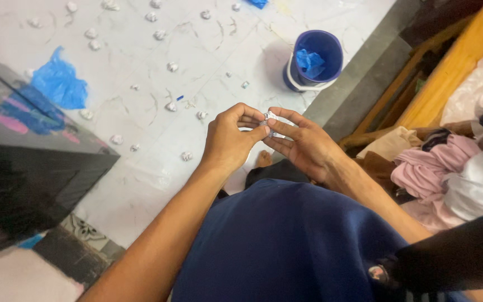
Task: The person picks up scattered pieces of trash, including plastic wrappers and paper, from a tiled floor and places them into a blue bucket. The person moves around the room to collect items from different spots and deposits them into the bucket.
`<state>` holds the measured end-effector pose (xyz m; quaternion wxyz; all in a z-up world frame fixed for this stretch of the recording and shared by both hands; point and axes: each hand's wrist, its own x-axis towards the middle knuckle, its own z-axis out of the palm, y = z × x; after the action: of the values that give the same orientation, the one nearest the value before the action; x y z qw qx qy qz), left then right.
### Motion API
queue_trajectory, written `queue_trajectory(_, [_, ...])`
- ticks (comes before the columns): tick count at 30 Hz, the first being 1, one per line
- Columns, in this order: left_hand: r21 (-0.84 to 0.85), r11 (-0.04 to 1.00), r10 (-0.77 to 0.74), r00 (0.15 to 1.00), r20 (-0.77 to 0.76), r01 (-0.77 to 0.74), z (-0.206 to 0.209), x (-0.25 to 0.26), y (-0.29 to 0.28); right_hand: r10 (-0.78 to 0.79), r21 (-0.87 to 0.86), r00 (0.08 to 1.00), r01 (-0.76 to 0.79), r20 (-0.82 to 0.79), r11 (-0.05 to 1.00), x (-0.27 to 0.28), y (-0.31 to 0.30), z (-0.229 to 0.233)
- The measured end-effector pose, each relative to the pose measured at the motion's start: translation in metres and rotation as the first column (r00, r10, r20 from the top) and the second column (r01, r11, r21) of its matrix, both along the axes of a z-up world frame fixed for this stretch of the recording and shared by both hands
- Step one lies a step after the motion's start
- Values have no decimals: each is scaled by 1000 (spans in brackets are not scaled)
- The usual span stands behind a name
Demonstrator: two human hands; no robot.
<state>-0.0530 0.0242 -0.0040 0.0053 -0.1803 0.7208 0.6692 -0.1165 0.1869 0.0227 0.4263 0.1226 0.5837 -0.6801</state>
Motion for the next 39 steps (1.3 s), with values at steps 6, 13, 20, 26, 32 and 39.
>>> queue_trajectory(6, [-97, 991, -86, 995, 44, 90, -1, -39, 33, -110, 5, 994, 110, 4, 994, -25, 36, -7])
queue_trajectory(13, [31, 973, -229, 940, 252, 228, 12, -102, 80, -125, -12, 992, 125, -5, 992, -89, 87, -12])
queue_trajectory(20, [80, 982, -186, 945, 270, 170, 25, -178, 137, -148, -64, 989, 146, -17, 987, -158, 144, -11])
queue_trajectory(26, [101, 976, -212, 942, 261, 192, 26, -230, 182, -215, -47, 976, 213, -26, 976, -200, 191, -8])
queue_trajectory(32, [77, 967, -254, 935, 248, 242, 19, -268, 209, -329, 0, 943, 330, -47, 944, -223, 213, -15])
queue_trajectory(39, [148, 932, -358, 898, 256, 330, -14, -340, 225, -471, -9, 882, 471, 7, 882, -277, 231, -43])
